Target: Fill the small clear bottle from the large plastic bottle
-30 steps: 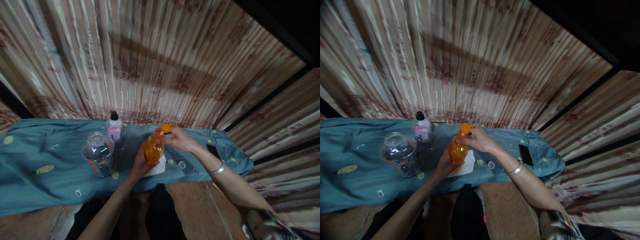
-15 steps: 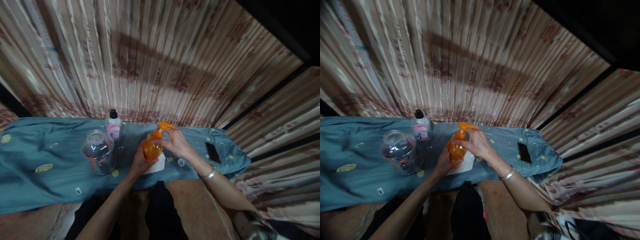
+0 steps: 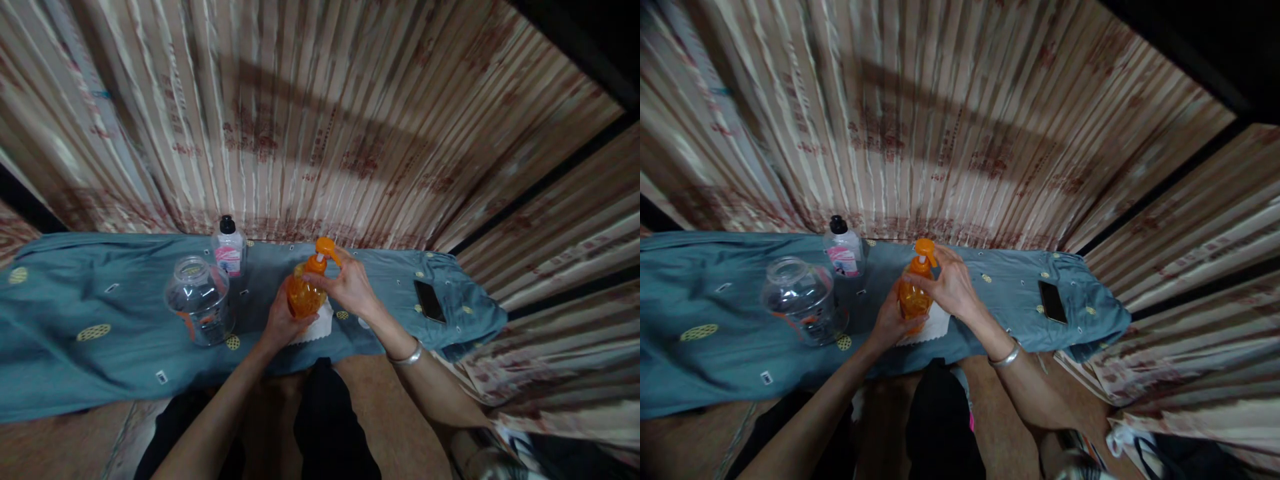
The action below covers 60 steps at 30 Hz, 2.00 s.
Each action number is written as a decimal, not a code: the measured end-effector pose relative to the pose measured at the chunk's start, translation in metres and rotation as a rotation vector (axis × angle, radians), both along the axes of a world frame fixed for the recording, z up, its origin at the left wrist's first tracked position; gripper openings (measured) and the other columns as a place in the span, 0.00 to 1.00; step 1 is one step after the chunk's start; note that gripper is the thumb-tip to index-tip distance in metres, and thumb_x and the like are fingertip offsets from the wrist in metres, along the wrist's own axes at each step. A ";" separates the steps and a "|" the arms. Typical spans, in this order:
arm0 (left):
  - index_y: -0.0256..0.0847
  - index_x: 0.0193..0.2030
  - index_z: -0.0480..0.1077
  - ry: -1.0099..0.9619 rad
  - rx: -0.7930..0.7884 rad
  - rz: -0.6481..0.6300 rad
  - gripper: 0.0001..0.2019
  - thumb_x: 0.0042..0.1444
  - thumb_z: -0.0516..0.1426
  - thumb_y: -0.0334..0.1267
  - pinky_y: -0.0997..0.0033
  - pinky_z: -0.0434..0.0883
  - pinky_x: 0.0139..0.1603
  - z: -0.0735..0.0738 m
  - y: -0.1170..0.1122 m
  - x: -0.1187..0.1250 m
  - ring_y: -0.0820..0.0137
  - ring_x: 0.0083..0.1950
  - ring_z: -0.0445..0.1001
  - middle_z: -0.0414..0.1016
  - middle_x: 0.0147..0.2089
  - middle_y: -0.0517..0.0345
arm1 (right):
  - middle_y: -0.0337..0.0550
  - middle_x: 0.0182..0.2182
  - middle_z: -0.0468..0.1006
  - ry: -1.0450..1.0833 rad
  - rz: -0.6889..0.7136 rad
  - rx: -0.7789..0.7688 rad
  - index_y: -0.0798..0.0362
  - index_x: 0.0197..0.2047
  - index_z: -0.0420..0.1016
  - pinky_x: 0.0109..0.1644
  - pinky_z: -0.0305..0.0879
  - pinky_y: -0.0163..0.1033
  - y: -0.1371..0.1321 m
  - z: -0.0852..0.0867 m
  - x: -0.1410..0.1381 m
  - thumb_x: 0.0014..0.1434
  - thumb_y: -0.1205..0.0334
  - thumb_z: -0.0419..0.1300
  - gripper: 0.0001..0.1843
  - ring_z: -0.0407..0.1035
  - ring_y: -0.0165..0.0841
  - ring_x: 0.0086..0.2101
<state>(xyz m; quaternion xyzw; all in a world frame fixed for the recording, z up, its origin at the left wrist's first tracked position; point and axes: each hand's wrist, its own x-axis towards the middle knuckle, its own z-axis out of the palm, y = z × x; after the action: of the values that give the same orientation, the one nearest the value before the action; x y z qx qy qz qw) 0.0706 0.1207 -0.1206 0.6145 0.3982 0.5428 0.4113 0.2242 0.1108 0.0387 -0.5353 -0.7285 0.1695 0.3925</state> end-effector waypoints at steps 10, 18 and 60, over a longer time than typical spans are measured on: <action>0.49 0.67 0.63 -0.002 0.002 -0.016 0.47 0.38 0.74 0.44 0.40 0.65 0.69 0.002 0.000 0.001 0.46 0.65 0.72 0.72 0.65 0.46 | 0.45 0.50 0.84 0.147 0.210 -0.115 0.48 0.50 0.81 0.63 0.68 0.49 0.009 0.000 0.011 0.61 0.45 0.67 0.20 0.76 0.43 0.54; 0.50 0.67 0.63 0.026 -0.002 0.019 0.48 0.37 0.75 0.41 0.41 0.65 0.68 -0.003 0.001 0.002 0.46 0.67 0.71 0.73 0.65 0.47 | 0.47 0.45 0.82 0.154 -0.186 0.128 0.47 0.46 0.79 0.63 0.67 0.53 -0.005 -0.024 -0.017 0.54 0.47 0.73 0.20 0.74 0.46 0.51; 0.49 0.66 0.65 -0.030 0.003 0.004 0.47 0.37 0.75 0.45 0.38 0.66 0.67 -0.008 0.004 0.001 0.44 0.64 0.72 0.73 0.63 0.46 | 0.44 0.47 0.84 0.345 0.468 -0.338 0.50 0.50 0.79 0.59 0.73 0.46 0.028 -0.002 0.012 0.55 0.40 0.71 0.27 0.78 0.39 0.49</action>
<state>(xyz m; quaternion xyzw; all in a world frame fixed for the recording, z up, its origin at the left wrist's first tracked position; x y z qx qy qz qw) 0.0716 0.1249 -0.1282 0.6064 0.3923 0.5533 0.4150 0.2361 0.1393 0.0369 -0.3746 -0.7159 0.4617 0.3660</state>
